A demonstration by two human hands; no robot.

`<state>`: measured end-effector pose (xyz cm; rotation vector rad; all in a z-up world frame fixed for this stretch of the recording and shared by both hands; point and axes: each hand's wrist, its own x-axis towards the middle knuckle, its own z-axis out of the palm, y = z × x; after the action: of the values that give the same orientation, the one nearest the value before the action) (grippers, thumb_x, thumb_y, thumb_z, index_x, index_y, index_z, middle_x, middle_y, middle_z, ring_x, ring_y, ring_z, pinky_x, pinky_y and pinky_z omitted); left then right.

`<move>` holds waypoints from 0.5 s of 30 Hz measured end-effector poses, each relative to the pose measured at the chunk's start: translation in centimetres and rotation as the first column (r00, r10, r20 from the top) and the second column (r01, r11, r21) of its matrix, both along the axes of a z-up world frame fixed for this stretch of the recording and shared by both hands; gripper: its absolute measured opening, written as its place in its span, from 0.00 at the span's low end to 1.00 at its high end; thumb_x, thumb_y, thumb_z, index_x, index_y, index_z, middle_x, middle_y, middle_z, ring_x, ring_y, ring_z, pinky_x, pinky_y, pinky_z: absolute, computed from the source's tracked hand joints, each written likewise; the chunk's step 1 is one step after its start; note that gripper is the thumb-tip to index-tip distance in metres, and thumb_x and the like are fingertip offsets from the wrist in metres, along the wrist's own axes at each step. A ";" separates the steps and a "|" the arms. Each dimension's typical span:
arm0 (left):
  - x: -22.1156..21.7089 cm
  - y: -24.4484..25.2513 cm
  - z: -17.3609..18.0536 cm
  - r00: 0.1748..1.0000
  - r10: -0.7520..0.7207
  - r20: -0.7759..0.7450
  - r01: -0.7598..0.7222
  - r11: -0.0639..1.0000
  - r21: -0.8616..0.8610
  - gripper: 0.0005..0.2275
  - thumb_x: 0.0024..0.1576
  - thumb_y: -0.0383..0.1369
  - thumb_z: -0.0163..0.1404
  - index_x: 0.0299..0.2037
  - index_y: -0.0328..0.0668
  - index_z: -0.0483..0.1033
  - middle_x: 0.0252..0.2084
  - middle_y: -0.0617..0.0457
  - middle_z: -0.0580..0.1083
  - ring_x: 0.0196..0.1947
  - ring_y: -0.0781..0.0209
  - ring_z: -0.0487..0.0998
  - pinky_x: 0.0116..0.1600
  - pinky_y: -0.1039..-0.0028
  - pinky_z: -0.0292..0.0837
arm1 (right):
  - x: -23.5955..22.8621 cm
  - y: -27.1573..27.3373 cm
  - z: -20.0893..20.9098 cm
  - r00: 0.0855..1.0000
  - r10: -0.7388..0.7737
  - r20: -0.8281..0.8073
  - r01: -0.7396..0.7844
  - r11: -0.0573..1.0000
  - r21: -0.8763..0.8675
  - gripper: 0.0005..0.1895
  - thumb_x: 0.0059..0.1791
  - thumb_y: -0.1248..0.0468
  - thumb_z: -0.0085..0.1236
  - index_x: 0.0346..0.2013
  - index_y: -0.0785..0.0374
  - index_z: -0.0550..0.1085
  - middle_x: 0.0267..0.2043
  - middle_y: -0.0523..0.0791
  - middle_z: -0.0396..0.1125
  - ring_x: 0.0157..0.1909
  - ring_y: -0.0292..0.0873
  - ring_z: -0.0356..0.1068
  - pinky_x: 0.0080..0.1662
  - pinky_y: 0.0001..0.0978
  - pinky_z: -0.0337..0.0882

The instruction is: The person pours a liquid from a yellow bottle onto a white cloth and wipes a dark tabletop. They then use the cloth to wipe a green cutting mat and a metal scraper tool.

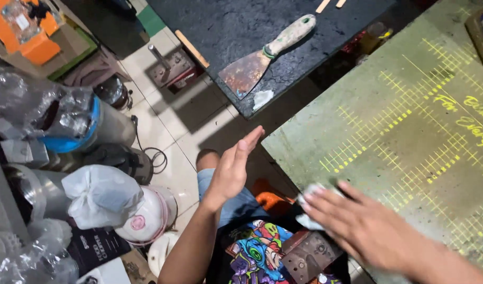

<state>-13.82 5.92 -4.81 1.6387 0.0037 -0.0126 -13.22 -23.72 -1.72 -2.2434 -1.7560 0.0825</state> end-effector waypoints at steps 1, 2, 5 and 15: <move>-0.1 0.0 0.1 0.998 -0.016 -0.062 0.018 0.999 0.031 0.32 0.65 0.53 0.26 0.71 0.36 0.60 0.71 0.38 0.64 0.72 0.44 0.64 0.76 0.63 0.55 | -1.1 -0.6 -0.1 0.995 -0.070 0.077 0.070 0.998 0.005 0.30 0.55 0.54 0.39 0.72 0.57 0.59 0.76 0.44 0.54 0.77 0.42 0.51 0.76 0.49 0.40; -0.4 -0.1 0.2 0.992 -0.031 -0.125 0.038 0.998 0.059 0.33 0.64 0.55 0.24 0.71 0.40 0.60 0.72 0.41 0.63 0.73 0.40 0.62 0.76 0.62 0.54 | -2.2 -1.3 -0.2 0.978 -0.140 0.153 0.139 0.990 0.014 0.31 0.54 0.54 0.42 0.72 0.55 0.60 0.75 0.42 0.56 0.76 0.38 0.52 0.76 0.48 0.40; -1.0 -0.9 0.2 0.995 -0.020 -0.094 0.031 0.992 0.119 0.32 0.65 0.53 0.23 0.72 0.42 0.60 0.74 0.42 0.62 0.74 0.43 0.61 0.75 0.64 0.53 | -0.1 3.7 0.2 0.965 -0.184 0.186 0.193 0.981 -0.030 0.30 0.54 0.52 0.40 0.71 0.55 0.60 0.75 0.42 0.56 0.76 0.43 0.53 0.72 0.55 0.44; -3.3 1.1 1.1 0.977 0.148 0.151 -0.166 0.979 0.118 0.32 0.68 0.50 0.19 0.75 0.32 0.45 0.77 0.36 0.52 0.78 0.48 0.52 0.80 0.68 0.43 | 1.3 4.6 0.1 0.947 -0.078 0.312 0.100 0.993 -0.055 0.40 0.46 0.59 0.35 0.76 0.57 0.50 0.79 0.46 0.44 0.79 0.44 0.43 0.76 0.54 0.34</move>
<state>-17.15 7.03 -3.74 1.7622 0.0262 0.2299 -11.97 -19.12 -1.64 -2.4945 -1.8215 -0.2451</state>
